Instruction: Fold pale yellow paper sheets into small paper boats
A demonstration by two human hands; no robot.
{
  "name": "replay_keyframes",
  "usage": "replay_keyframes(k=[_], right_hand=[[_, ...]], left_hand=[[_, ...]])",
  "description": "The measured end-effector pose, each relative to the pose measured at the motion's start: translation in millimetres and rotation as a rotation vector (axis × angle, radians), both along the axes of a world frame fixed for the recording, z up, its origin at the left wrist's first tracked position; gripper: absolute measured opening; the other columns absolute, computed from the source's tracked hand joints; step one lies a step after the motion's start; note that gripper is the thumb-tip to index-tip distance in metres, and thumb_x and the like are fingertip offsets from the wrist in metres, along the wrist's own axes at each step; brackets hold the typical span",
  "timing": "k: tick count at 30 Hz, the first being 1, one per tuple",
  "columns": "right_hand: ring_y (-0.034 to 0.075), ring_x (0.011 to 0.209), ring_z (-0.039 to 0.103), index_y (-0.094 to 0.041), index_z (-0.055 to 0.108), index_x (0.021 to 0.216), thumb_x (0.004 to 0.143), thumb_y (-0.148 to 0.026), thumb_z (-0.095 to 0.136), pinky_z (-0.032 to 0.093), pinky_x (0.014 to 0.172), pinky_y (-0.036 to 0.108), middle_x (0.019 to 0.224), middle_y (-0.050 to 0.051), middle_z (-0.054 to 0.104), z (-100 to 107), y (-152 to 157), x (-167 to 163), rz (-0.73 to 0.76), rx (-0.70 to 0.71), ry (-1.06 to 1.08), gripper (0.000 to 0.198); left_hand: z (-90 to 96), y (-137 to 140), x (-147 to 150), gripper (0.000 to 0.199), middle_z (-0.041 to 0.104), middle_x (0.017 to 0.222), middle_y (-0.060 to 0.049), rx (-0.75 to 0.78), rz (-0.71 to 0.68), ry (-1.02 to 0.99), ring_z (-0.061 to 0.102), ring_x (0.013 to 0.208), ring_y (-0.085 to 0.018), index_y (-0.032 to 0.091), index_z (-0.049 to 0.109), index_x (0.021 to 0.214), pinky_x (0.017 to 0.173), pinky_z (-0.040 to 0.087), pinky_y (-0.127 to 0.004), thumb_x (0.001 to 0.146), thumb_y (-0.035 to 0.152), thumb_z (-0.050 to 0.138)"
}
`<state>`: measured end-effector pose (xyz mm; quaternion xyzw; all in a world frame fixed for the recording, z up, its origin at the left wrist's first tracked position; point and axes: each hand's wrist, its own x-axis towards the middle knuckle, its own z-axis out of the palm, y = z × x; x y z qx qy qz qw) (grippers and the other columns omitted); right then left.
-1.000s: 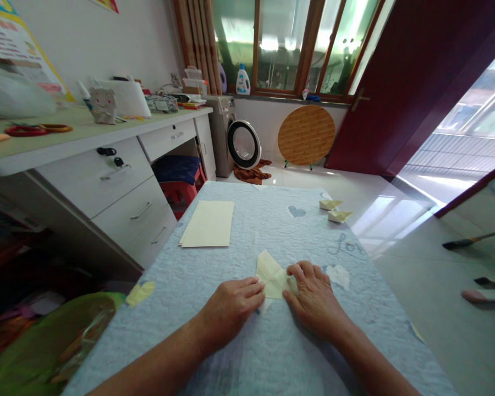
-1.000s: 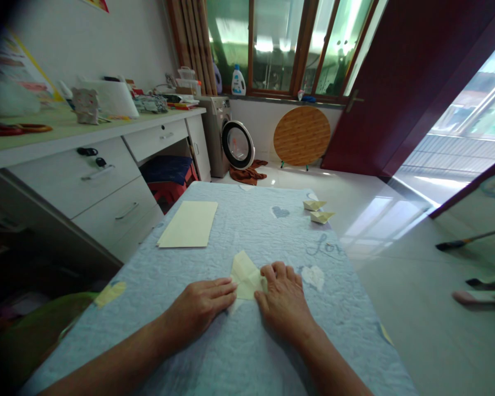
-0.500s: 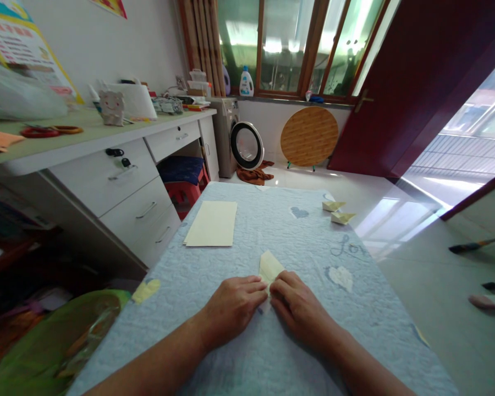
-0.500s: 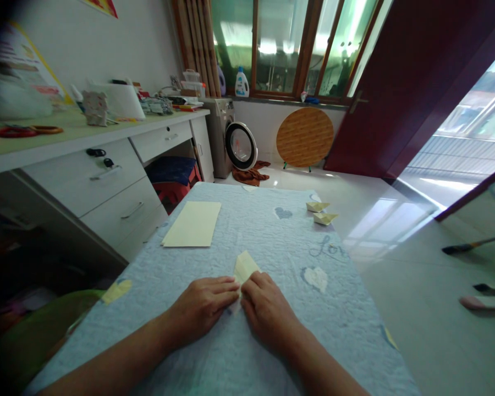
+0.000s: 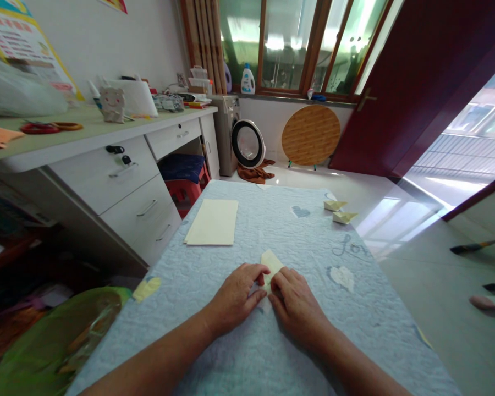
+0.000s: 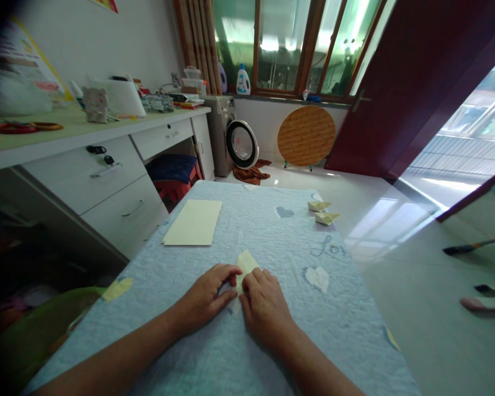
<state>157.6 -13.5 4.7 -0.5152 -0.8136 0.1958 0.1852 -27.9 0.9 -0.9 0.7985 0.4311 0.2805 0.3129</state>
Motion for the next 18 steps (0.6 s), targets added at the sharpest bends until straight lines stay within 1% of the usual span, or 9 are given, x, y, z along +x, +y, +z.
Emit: replay_keyframes(k=[4, 8, 13, 18], right_hand=[[0.021, 0.09, 0.049, -0.019, 0.054, 0.088, 0.086, -0.009, 0.056, 0.039, 0.084, 0.035, 0.094, 0.005, 0.058, 0.0, -0.2, 0.4, 0.004, -0.003, -0.007, 0.011], [0.021, 0.09, 0.049, -0.019, 0.054, 0.088, 0.087, -0.008, 0.054, 0.039, 0.083, 0.035, 0.094, 0.005, 0.058, -0.5, -1.0, 1.5, 0.014, 0.004, -0.002, 0.011], [0.022, 0.09, 0.049, -0.018, 0.052, 0.088, 0.087, -0.007, 0.053, 0.04, 0.082, 0.036, 0.095, 0.007, 0.057, -2.7, 0.5, 3.7, 0.029, -0.009, 0.022, 0.011], [0.021, 0.088, 0.049, -0.019, 0.049, 0.085, 0.086, -0.005, 0.051, 0.04, 0.081, 0.035, 0.093, 0.006, 0.056, -3.8, 2.2, 9.1, 0.058, -0.021, 0.08, 0.014]], left_hand=[[2.5, 0.0, 5.0, 0.038, 0.062, 0.098, -0.003, 0.023, 0.007, 0.089, 0.055, 0.097, -0.021, 0.021, 0.056, 0.115, 0.09, 0.044, -0.037, 0.08, 0.007, 0.057], [5.7, 0.6, 7.7, 0.04, 0.062, 0.101, -0.002, 0.016, 0.029, 0.157, 0.053, 0.099, -0.022, 0.024, 0.056, 0.118, 0.091, 0.04, -0.039, 0.081, 0.008, 0.057], [11.6, 0.3, 8.7, 0.039, 0.063, 0.1, -0.001, -0.063, 0.085, 0.203, 0.049, 0.104, -0.024, 0.027, 0.058, 0.116, 0.094, 0.035, -0.04, 0.081, 0.011, 0.058], [15.7, 1.2, 8.0, 0.037, 0.061, 0.095, -0.001, -0.122, 0.106, 0.185, 0.049, 0.1, -0.023, 0.026, 0.059, 0.113, 0.092, 0.035, -0.038, 0.079, 0.012, 0.061]])
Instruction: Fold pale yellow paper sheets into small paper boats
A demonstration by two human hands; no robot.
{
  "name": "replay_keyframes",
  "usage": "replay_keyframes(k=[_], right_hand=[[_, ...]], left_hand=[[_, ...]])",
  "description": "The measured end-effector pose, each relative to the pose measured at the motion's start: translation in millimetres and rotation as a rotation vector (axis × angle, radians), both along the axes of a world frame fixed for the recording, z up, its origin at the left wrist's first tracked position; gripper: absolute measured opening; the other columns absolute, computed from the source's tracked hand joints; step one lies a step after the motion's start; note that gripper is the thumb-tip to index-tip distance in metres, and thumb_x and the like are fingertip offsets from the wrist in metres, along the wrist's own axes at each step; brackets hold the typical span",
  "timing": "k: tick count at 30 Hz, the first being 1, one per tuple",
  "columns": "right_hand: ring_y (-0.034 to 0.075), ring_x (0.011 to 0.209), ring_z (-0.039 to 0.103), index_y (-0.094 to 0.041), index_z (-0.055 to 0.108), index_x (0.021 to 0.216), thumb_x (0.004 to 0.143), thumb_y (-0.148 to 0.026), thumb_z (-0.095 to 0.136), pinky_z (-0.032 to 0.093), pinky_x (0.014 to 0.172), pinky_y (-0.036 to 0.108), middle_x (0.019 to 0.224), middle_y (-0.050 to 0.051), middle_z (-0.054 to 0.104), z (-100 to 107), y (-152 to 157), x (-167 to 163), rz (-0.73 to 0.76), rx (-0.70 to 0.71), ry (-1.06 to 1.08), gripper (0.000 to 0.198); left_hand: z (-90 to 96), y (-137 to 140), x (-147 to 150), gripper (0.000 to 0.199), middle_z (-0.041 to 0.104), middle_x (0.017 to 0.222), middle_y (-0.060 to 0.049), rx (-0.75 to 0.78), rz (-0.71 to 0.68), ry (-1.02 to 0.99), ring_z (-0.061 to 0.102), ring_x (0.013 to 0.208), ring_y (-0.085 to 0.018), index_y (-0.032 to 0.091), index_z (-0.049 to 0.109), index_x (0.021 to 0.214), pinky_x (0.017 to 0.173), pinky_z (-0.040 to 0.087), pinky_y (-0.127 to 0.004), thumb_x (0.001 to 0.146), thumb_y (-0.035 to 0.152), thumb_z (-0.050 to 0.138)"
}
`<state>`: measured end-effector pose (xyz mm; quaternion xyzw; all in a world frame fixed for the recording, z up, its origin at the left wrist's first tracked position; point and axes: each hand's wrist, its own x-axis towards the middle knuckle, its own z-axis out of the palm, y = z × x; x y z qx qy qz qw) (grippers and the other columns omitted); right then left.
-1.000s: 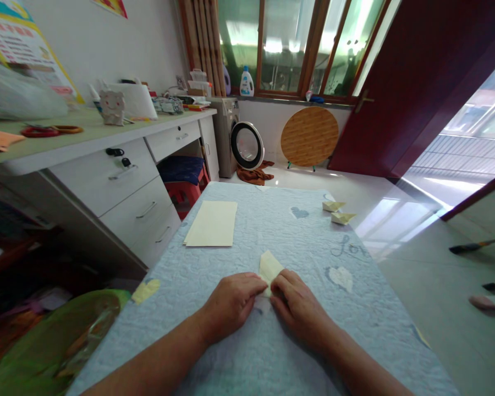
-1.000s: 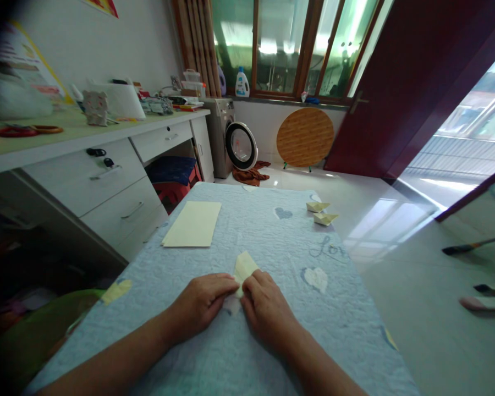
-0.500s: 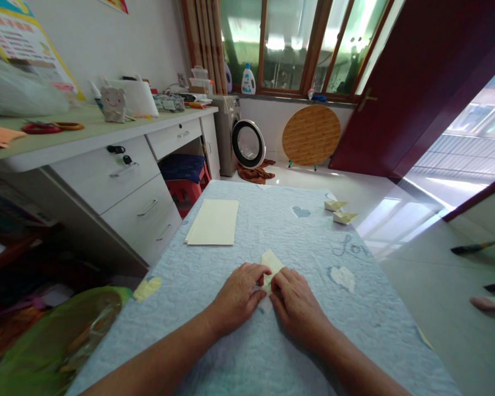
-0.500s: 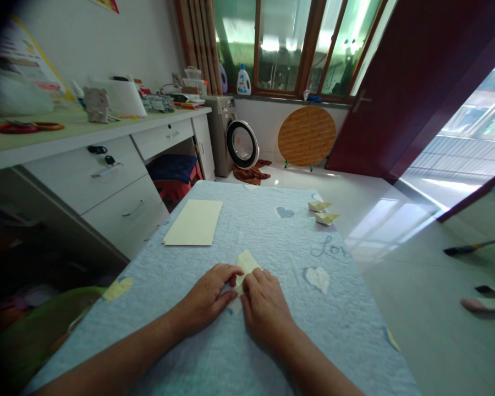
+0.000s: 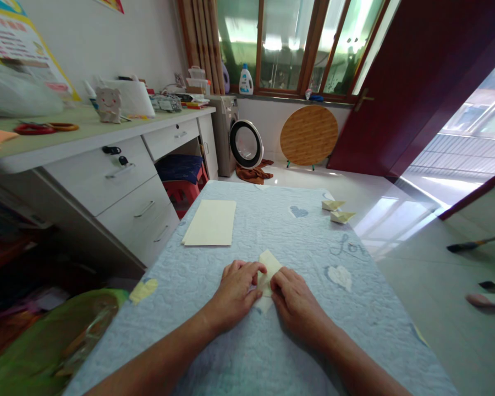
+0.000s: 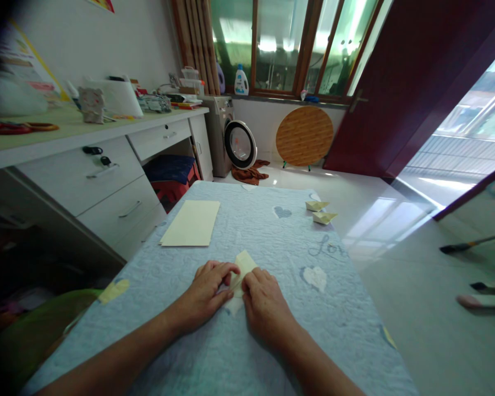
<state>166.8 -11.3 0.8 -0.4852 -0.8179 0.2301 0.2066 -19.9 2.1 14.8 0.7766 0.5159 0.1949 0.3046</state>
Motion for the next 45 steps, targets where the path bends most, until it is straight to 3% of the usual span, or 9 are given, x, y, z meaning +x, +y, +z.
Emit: replay_keyframes(k=[8, 15, 18, 22, 27, 34, 42, 45], right_hand=[[0.021, 0.088, 0.048, -0.019, 0.049, 0.087, 0.089, -0.006, 0.047, 0.041, 0.082, 0.036, 0.094, 0.006, 0.056, 1.1, 0.9, 2.9, 0.012, -0.021, 0.037, 0.013], [0.021, 0.095, 0.049, -0.021, 0.062, 0.1, 0.083, -0.005, 0.053, 0.04, 0.086, 0.038, 0.1, 0.006, 0.055, 11.4, -1.3, 5.1, 0.074, -0.036, -0.024, 0.025], [0.021, 0.095, 0.048, -0.025, 0.066, 0.107, 0.085, -0.009, 0.056, 0.039, 0.087, 0.038, 0.1, 0.005, 0.054, 17.8, -4.1, 8.4, 0.156, -0.018, -0.079, 0.029], [0.021, 0.097, 0.048, -0.031, 0.066, 0.112, 0.091, -0.019, 0.056, 0.039, 0.088, 0.038, 0.102, 0.005, 0.053, 23.4, -6.3, 12.3, 0.227, 0.007, -0.123, 0.026], [0.022, 0.099, 0.047, -0.032, 0.067, 0.111, 0.096, -0.032, 0.055, 0.039, 0.089, 0.038, 0.105, 0.005, 0.054, 25.3, -7.2, 11.6, 0.238, 0.028, -0.18, 0.019], [0.023, 0.099, 0.047, -0.032, 0.066, 0.112, 0.094, -0.034, 0.058, 0.039, 0.09, 0.039, 0.106, 0.005, 0.055, 26.7, -7.4, 7.3, 0.227, 0.038, -0.241, 0.019], [0.021, 0.097, 0.05, -0.025, 0.067, 0.099, 0.093, -0.031, 0.057, 0.04, 0.089, 0.037, 0.102, 0.005, 0.055, 28.7, -6.2, 13.7, 0.245, 0.01, -0.149, 0.013], [0.021, 0.097, 0.051, -0.021, 0.063, 0.106, 0.094, -0.025, 0.052, 0.042, 0.091, 0.038, 0.102, 0.007, 0.057, 25.5, -6.2, 16.4, 0.201, -0.01, -0.057, 0.017]], left_hand=[[1.5, 0.3, -1.8, 0.034, 0.059, 0.093, -0.001, -0.021, -0.017, -0.02, 0.049, 0.1, -0.023, 0.024, 0.06, 0.107, 0.091, 0.036, -0.039, 0.078, 0.007, 0.058], [-7.8, -1.0, -13.5, 0.022, 0.063, 0.093, -0.003, 0.12, -0.132, -0.13, 0.052, 0.095, -0.022, 0.019, 0.065, 0.1, 0.088, 0.04, -0.037, 0.084, 0.008, 0.056], [-13.1, 2.7, -17.1, 0.019, 0.064, 0.089, -0.004, 0.173, -0.187, -0.133, 0.054, 0.093, -0.021, 0.02, 0.071, 0.093, 0.086, 0.042, -0.036, 0.09, 0.011, 0.054], [-19.9, 6.7, -18.2, 0.018, 0.066, 0.089, -0.004, 0.236, -0.186, -0.126, 0.057, 0.091, -0.021, 0.022, 0.076, 0.09, 0.085, 0.045, -0.035, 0.088, 0.011, 0.062], [-23.5, 8.5, -17.7, 0.021, 0.07, 0.102, -0.004, 0.333, -0.203, -0.13, 0.058, 0.101, -0.022, 0.024, 0.077, 0.09, 0.092, 0.047, -0.038, 0.083, 0.007, 0.067], [-24.2, 9.3, -18.6, 0.016, 0.075, 0.1, -0.004, 0.352, -0.201, -0.161, 0.066, 0.1, -0.021, 0.02, 0.076, 0.089, 0.095, 0.052, -0.038, 0.085, 0.01, 0.065], [-18.6, -2.9, -18.0, 0.026, 0.073, 0.115, -0.007, 0.449, -0.329, 0.104, 0.066, 0.113, -0.023, 0.019, 0.071, 0.106, 0.102, 0.051, -0.042, 0.092, 0.009, 0.051], [-18.1, -11.9, -13.4, 0.028, 0.07, 0.12, -0.014, 0.529, -0.343, 0.235, 0.066, 0.112, -0.027, 0.013, 0.067, 0.112, 0.099, 0.053, -0.044, 0.091, 0.007, 0.051]])
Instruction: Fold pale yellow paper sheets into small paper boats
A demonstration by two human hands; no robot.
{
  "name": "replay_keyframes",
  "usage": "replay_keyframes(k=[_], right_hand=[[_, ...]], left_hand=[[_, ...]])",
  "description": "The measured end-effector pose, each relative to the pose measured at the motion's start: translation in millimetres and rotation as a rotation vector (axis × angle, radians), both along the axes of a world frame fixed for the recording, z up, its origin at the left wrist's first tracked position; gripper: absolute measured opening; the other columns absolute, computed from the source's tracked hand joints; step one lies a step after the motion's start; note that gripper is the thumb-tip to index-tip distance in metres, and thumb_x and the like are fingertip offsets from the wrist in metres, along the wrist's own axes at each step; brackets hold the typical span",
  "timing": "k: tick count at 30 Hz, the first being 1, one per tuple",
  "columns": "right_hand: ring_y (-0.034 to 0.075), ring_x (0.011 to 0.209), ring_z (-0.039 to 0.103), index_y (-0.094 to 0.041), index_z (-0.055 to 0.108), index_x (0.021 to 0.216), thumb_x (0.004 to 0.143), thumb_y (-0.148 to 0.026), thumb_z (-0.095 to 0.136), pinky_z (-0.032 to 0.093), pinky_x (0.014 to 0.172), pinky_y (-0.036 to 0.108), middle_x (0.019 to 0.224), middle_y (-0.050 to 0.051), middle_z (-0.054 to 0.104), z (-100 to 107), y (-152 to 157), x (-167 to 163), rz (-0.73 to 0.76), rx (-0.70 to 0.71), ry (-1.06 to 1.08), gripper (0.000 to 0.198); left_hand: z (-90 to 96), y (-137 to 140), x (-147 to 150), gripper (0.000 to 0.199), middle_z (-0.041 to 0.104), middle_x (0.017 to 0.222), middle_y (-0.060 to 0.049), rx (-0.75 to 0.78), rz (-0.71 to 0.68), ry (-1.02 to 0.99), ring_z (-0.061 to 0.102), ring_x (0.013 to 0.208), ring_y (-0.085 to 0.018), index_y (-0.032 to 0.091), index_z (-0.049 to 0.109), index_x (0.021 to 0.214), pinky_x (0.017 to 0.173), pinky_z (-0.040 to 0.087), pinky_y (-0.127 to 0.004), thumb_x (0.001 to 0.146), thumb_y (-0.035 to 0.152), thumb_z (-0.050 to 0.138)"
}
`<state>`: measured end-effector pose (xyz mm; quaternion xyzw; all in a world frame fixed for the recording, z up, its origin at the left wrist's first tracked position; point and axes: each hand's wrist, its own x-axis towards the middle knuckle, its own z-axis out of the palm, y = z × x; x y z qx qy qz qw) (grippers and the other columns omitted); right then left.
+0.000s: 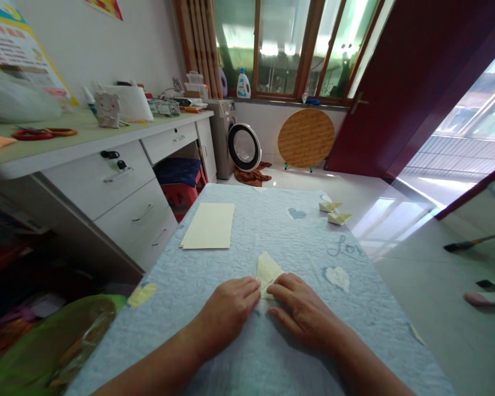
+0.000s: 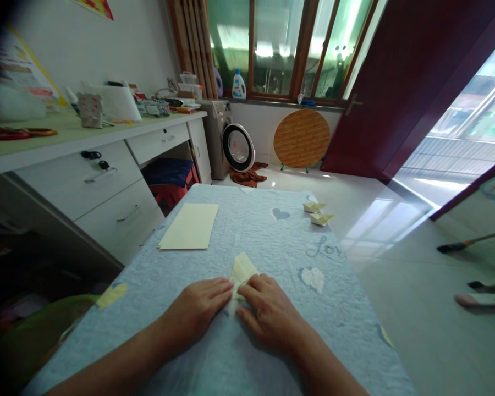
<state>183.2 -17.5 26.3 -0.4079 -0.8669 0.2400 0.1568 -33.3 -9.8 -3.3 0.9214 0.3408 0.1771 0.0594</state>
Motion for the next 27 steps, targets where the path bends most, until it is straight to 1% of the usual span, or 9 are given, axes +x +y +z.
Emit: replay_keyframes(k=[4, 6, 9, 14, 17, 19, 22, 24, 27], right_hand=[[0.022, 0.099, 0.05, -0.02, 0.058, 0.115, 0.092, -0.021, 0.051, 0.042, 0.092, 0.039, 0.104, 0.008, 0.057, -2.6, 1.2, -1.8, -0.028, 0.0, 0.017, 0.023], [0.022, 0.098, 0.049, -0.02, 0.059, 0.109, 0.092, -0.021, 0.052, 0.041, 0.092, 0.039, 0.103, 0.007, 0.055, -2.3, 1.7, -4.6, -0.024, 0.017, -0.025, 0.019], [0.021, 0.096, 0.048, -0.02, 0.06, 0.099, 0.093, -0.021, 0.052, 0.041, 0.091, 0.038, 0.099, 0.006, 0.054, -1.8, 2.1, -8.5, -0.025, 0.04, -0.085, 0.01], [0.021, 0.095, 0.048, -0.02, 0.059, 0.098, 0.096, -0.022, 0.05, 0.041, 0.091, 0.036, 0.098, 0.005, 0.054, -2.6, 2.4, -10.6, -0.03, 0.051, -0.101, 0.01], [0.021, 0.095, 0.047, -0.019, 0.058, 0.095, 0.095, -0.02, 0.05, 0.041, 0.09, 0.035, 0.096, 0.005, 0.054, -2.3, 3.6, -9.8, -0.053, 0.044, -0.116, 0.009], [0.021, 0.094, 0.047, -0.019, 0.059, 0.096, 0.094, -0.019, 0.05, 0.041, 0.089, 0.035, 0.096, 0.006, 0.054, -1.8, 5.2, -8.8, -0.078, 0.05, -0.142, 0.009], [0.022, 0.094, 0.048, -0.019, 0.06, 0.099, 0.094, -0.02, 0.049, 0.041, 0.089, 0.037, 0.098, 0.006, 0.055, -2.6, 8.1, -6.4, -0.121, 0.075, -0.18, 0.012], [0.022, 0.095, 0.048, -0.019, 0.061, 0.098, 0.095, -0.021, 0.048, 0.041, 0.09, 0.038, 0.099, 0.007, 0.056, -5.2, 10.0, -4.1, -0.16, 0.088, -0.186, 0.013], [0.024, 0.098, 0.048, -0.018, 0.062, 0.108, 0.093, -0.02, 0.05, 0.042, 0.092, 0.04, 0.106, 0.01, 0.057, -12.4, 12.9, -0.6, -0.238, 0.117, -0.163, 0.019]], left_hand=[[-0.8, -12.6, 7.6, 0.033, 0.069, 0.117, -0.017, 0.08, 0.043, 0.143, 0.066, 0.108, -0.03, 0.009, 0.064, 0.116, 0.092, 0.057, -0.044, 0.087, 0.003, 0.05], [-0.7, -18.4, 10.9, 0.032, 0.07, 0.11, -0.017, 0.086, 0.056, 0.203, 0.068, 0.101, -0.029, 0.009, 0.065, 0.111, 0.088, 0.059, -0.043, 0.085, 0.001, 0.049], [0.4, -25.0, 14.5, 0.032, 0.07, 0.107, -0.019, 0.125, 0.041, 0.244, 0.068, 0.098, -0.03, 0.007, 0.066, 0.109, 0.085, 0.059, -0.043, 0.084, 0.0, 0.048], [1.1, -29.4, 17.9, 0.031, 0.07, 0.108, -0.022, 0.197, 0.027, 0.271, 0.069, 0.095, -0.032, 0.005, 0.064, 0.109, 0.077, 0.06, -0.042, 0.085, 0.001, 0.044], [1.3, -28.8, 18.5, 0.029, 0.071, 0.105, -0.019, 0.203, 0.041, 0.277, 0.069, 0.093, -0.03, 0.009, 0.064, 0.105, 0.073, 0.059, -0.039, 0.087, 0.002, 0.043], [2.5, -27.1, 18.1, 0.026, 0.071, 0.101, -0.016, 0.165, 0.051, 0.254, 0.068, 0.09, -0.028, 0.012, 0.064, 0.1, 0.073, 0.058, -0.037, 0.087, 0.002, 0.043], [5.8, -21.9, 16.3, 0.021, 0.07, 0.087, -0.009, 0.031, 0.092, 0.155, 0.066, 0.081, -0.025, 0.016, 0.063, 0.091, 0.073, 0.055, -0.037, 0.089, 0.004, 0.046], [8.1, -16.4, 15.0, 0.015, 0.068, 0.084, -0.006, -0.056, 0.178, 0.044, 0.063, 0.08, -0.024, 0.018, 0.062, 0.091, 0.075, 0.053, -0.039, 0.09, 0.009, 0.05], [9.7, -7.0, 14.5, 0.012, 0.064, 0.099, -0.008, -0.1, 0.369, -0.132, 0.058, 0.094, -0.027, 0.019, 0.061, 0.101, 0.085, 0.048, -0.043, 0.089, 0.021, 0.059]])
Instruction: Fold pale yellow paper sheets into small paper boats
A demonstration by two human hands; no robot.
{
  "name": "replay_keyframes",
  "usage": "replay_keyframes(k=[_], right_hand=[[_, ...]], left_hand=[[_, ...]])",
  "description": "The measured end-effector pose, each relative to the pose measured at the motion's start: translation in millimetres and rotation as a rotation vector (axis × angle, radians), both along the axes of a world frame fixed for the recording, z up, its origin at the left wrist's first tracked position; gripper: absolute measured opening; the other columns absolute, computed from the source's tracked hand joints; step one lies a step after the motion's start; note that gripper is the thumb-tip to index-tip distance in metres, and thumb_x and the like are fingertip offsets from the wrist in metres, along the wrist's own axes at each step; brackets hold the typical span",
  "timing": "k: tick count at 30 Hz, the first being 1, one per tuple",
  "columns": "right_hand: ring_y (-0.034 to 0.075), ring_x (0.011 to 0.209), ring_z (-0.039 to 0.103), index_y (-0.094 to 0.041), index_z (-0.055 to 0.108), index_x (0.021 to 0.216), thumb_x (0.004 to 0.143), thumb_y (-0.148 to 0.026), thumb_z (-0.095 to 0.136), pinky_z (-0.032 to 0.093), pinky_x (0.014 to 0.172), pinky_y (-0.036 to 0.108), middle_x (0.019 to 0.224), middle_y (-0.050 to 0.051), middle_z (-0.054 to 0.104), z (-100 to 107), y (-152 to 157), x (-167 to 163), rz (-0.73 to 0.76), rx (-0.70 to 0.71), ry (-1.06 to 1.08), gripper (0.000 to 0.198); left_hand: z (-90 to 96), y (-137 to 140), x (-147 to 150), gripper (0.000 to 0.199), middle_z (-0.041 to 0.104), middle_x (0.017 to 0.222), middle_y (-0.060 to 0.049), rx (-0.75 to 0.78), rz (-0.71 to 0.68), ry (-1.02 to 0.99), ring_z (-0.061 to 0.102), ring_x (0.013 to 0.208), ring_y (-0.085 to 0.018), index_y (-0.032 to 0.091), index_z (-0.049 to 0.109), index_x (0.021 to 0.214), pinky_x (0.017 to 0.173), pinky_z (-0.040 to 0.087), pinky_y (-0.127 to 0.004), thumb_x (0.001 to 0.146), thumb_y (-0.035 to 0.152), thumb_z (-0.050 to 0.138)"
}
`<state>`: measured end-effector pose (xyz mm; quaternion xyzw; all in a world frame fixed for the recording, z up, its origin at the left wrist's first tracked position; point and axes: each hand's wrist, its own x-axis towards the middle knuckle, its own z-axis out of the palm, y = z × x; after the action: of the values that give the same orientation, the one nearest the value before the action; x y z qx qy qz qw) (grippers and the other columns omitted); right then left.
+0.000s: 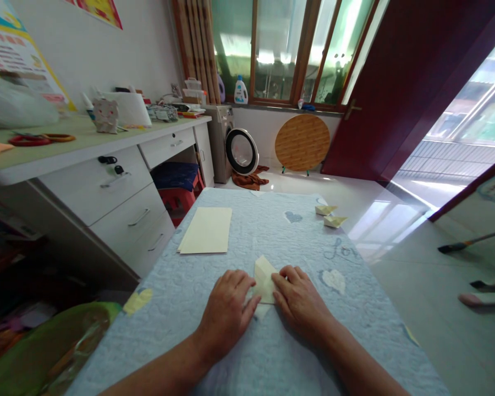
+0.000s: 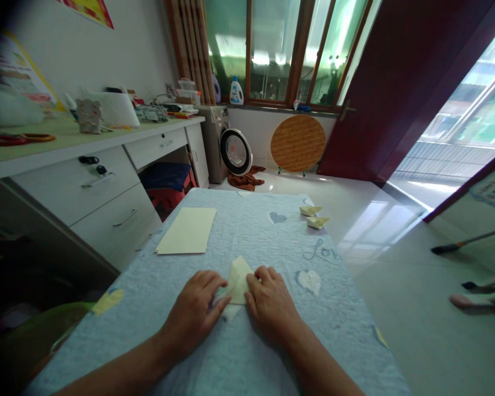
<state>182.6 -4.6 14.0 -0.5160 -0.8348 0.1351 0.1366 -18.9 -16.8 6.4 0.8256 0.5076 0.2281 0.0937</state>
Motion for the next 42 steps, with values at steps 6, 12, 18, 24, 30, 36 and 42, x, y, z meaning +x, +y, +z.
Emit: replay_keyframes(k=[6, 12, 18, 24, 30, 36, 42], right_hand=[[0.031, 0.114, 0.046, -0.013, 0.045, 0.14, 0.086, -0.021, 0.056, 0.039, 0.102, 0.051, 0.124, 0.016, 0.055, -11.9, 2.3, 1.1, -0.099, 0.036, 0.067, 0.056], [0.028, 0.11, 0.052, -0.011, 0.038, 0.144, 0.08, -0.015, 0.055, 0.043, 0.101, 0.048, 0.118, 0.015, 0.058, -17.8, 2.1, 0.1, -0.11, -0.047, 0.259, 0.066], [0.02, 0.088, 0.057, -0.02, 0.036, 0.142, 0.079, -0.016, 0.053, 0.051, 0.085, 0.039, 0.115, 0.01, 0.057, -21.4, 3.5, 1.4, -0.155, -0.05, 0.458, 0.065], [0.016, 0.084, 0.054, -0.021, 0.04, 0.138, 0.075, -0.017, 0.054, 0.049, 0.076, 0.032, 0.113, 0.007, 0.055, -3.8, 0.9, 4.6, -0.051, -0.089, 0.647, 0.064], [0.013, 0.064, 0.051, -0.019, 0.059, 0.085, 0.088, -0.037, 0.055, 0.041, 0.059, 0.025, 0.071, -0.001, 0.055, -1.6, 2.7, 3.0, -0.087, -0.314, 0.829, 0.018], [0.012, 0.059, 0.054, -0.022, 0.049, 0.081, 0.086, -0.042, 0.06, 0.044, 0.053, 0.024, 0.07, -0.003, 0.056, -11.4, 3.0, -5.6, -0.166, -0.433, 1.071, 0.024], [0.012, 0.064, 0.056, -0.023, 0.044, 0.094, 0.084, -0.033, 0.064, 0.042, 0.053, 0.021, 0.08, -0.002, 0.06, -14.1, 2.7, -6.0, -0.067, -0.503, 1.137, 0.025]], left_hand=[[-3.3, 10.2, 4.5, 0.029, 0.057, 0.102, -0.008, -0.12, 0.159, -0.028, 0.049, 0.102, -0.029, 0.018, 0.058, 0.099, 0.093, 0.04, -0.048, 0.086, 0.043, 0.063], [-3.5, 12.8, 4.8, 0.025, 0.057, 0.105, -0.007, -0.184, 0.106, -0.132, 0.049, 0.104, -0.028, 0.019, 0.057, 0.099, 0.094, 0.038, -0.048, 0.085, 0.04, 0.063], [5.3, 11.7, 4.9, 0.005, 0.061, 0.086, -0.002, -0.375, -0.056, -0.45, 0.056, 0.083, -0.02, 0.02, 0.053, 0.088, 0.077, 0.044, -0.032, 0.089, 0.025, 0.052], [9.3, 10.7, 5.1, 0.012, 0.061, 0.077, 0.001, -0.459, -0.118, -0.657, 0.055, 0.069, -0.015, 0.019, 0.058, 0.089, 0.065, 0.042, -0.025, 0.094, 0.025, 0.049], [7.1, 11.3, 5.1, 0.019, 0.061, 0.087, -0.001, -0.481, -0.14, -0.806, 0.054, 0.074, -0.014, 0.02, 0.059, 0.109, 0.07, 0.045, -0.026, 0.094, 0.03, 0.054], [-3.6, 17.4, 6.2, 0.039, 0.055, 0.077, 0.003, -0.706, -0.096, -1.071, 0.055, 0.066, -0.012, 0.02, 0.049, 0.119, 0.058, 0.042, -0.022, 0.089, 0.043, 0.062], [-1.4, 24.4, 1.0, 0.041, 0.063, 0.08, 0.0, -0.726, 0.02, -1.186, 0.059, 0.069, -0.014, 0.018, 0.051, 0.101, 0.062, 0.045, -0.023, 0.078, 0.044, 0.074]])
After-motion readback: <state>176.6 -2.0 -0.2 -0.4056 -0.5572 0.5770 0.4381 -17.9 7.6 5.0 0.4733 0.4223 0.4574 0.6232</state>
